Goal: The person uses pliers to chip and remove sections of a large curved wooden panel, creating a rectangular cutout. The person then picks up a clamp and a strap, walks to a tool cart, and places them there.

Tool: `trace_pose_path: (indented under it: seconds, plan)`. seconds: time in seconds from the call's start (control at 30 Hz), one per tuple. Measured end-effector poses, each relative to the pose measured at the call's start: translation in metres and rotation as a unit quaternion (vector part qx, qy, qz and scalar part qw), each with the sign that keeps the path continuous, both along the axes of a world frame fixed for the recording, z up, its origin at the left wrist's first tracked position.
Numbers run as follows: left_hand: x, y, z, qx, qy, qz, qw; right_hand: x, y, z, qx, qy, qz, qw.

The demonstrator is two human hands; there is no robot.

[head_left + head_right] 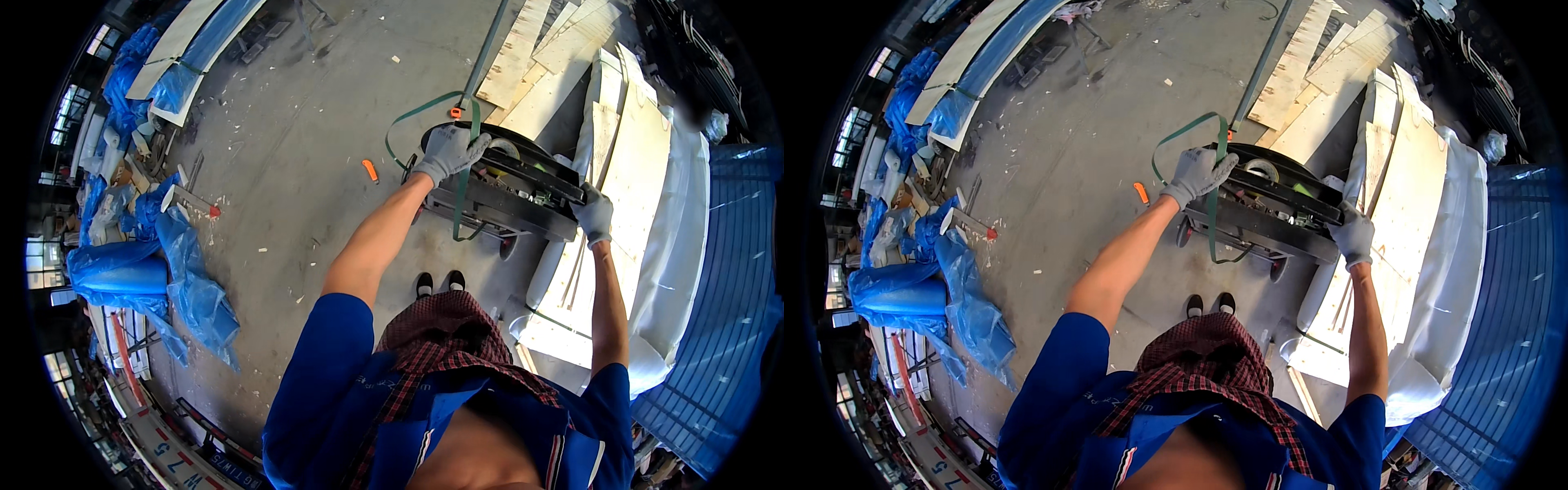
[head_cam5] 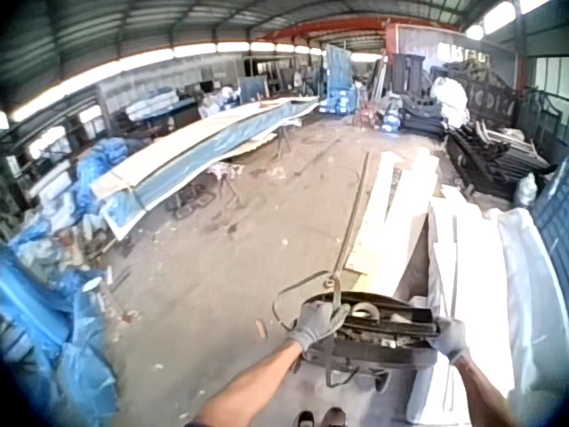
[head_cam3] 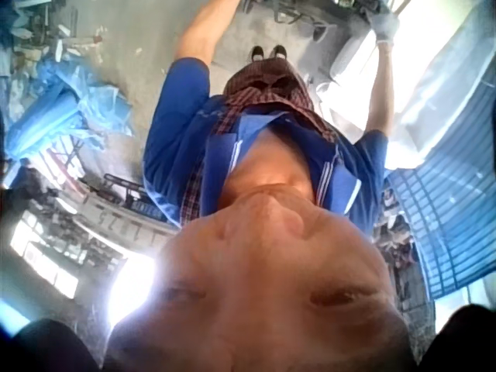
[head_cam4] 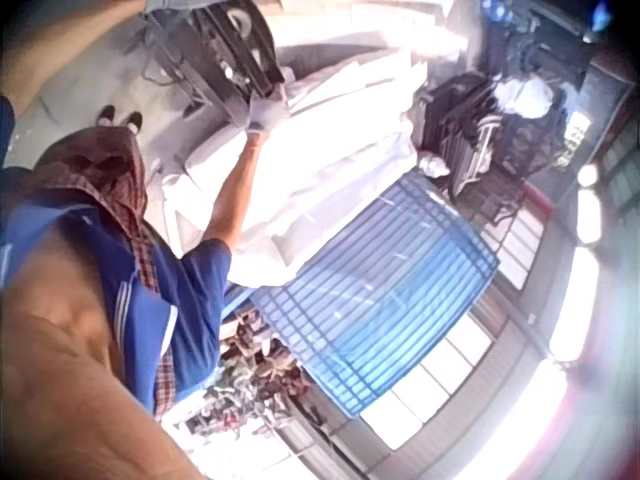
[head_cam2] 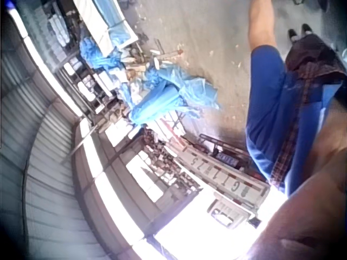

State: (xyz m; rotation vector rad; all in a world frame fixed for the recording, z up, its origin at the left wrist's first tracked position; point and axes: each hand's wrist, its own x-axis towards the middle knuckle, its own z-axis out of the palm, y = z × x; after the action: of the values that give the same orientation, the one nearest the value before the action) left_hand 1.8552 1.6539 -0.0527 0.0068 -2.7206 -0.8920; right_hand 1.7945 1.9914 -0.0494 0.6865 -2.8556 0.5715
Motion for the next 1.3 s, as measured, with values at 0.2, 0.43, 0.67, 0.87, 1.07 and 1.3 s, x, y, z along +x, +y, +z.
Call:
trace_pose_path:
  seconds: [0.2,0.43,0.67,0.87,1.07,1.3]
  plan:
    - [0.023,0.007,-0.005,-0.017,-0.011,0.021,1.0,0.028,0.0,0.007,-0.024,0.01,0.007,1.0]
    - [0.069,0.023,-0.013,-0.044,0.043,0.096,0.993,0.022,0.013,0.002,0.029,-0.004,0.081,0.996]
    - [0.107,0.041,-0.002,-0.063,0.039,0.161,0.984,0.013,0.011,0.012,0.027,0.032,0.156,0.987]
    - [0.124,0.058,-0.008,-0.049,0.013,0.193,0.98,0.011,0.014,0.007,0.042,0.026,0.17,0.984]
    - [0.132,0.067,-0.008,-0.038,-0.026,0.224,0.973,0.013,0.019,0.001,0.055,0.04,0.17,0.983]
    - [0.136,0.073,0.0,-0.069,-0.041,0.25,0.965,0.011,0.017,0.005,0.07,0.041,0.171,0.982]
